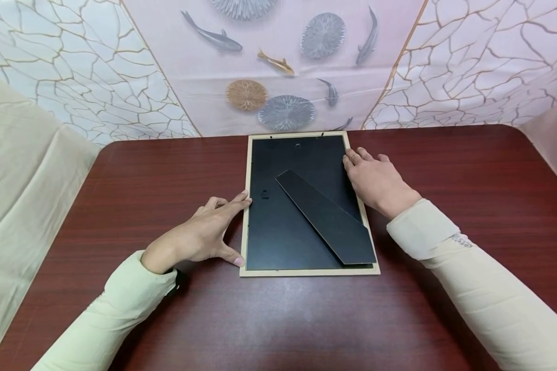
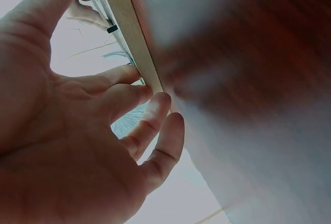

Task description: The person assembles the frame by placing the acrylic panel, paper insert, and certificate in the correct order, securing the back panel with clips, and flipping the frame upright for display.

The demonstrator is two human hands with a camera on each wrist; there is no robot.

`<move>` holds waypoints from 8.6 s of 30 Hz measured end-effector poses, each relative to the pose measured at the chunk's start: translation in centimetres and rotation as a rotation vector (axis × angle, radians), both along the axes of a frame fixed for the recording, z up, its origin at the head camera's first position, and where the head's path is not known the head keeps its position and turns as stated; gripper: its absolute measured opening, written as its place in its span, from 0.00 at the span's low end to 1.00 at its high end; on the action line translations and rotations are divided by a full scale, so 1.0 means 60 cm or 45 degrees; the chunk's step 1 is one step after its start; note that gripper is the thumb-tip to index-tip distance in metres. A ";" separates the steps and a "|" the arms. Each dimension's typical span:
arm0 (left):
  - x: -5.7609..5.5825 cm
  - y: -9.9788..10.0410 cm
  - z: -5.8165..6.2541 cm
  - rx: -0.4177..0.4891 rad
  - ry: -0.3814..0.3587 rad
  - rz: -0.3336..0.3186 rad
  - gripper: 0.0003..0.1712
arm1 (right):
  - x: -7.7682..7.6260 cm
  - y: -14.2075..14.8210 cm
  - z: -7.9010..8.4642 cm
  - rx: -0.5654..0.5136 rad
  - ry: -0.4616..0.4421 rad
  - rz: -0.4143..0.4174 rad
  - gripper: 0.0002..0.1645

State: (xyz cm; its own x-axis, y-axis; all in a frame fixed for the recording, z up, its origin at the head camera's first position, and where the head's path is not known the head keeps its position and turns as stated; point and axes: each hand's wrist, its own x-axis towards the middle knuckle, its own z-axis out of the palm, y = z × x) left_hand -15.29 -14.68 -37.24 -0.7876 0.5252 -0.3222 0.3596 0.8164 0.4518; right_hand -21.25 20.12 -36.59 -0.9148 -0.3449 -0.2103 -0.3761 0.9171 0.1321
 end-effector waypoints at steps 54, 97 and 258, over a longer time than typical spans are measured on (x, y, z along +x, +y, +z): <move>0.003 0.004 0.005 -0.063 0.062 0.025 0.71 | -0.144 0.003 -0.010 -0.773 -0.153 0.036 0.37; 0.003 0.006 0.007 -0.069 0.038 0.022 0.76 | -0.133 -0.029 0.027 -0.284 -0.158 0.108 0.35; 0.003 0.000 0.006 -0.093 0.093 -0.007 0.65 | 0.008 -0.195 0.062 -0.223 -0.314 0.418 0.40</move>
State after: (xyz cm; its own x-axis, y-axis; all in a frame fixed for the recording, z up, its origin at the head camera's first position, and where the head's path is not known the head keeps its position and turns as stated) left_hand -15.13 -14.66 -36.91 -0.8076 0.5067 -0.3016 0.3938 0.8441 0.3639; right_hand -20.76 8.44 -32.87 -0.6805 -0.6585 -0.3213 -0.6520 0.7443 -0.1445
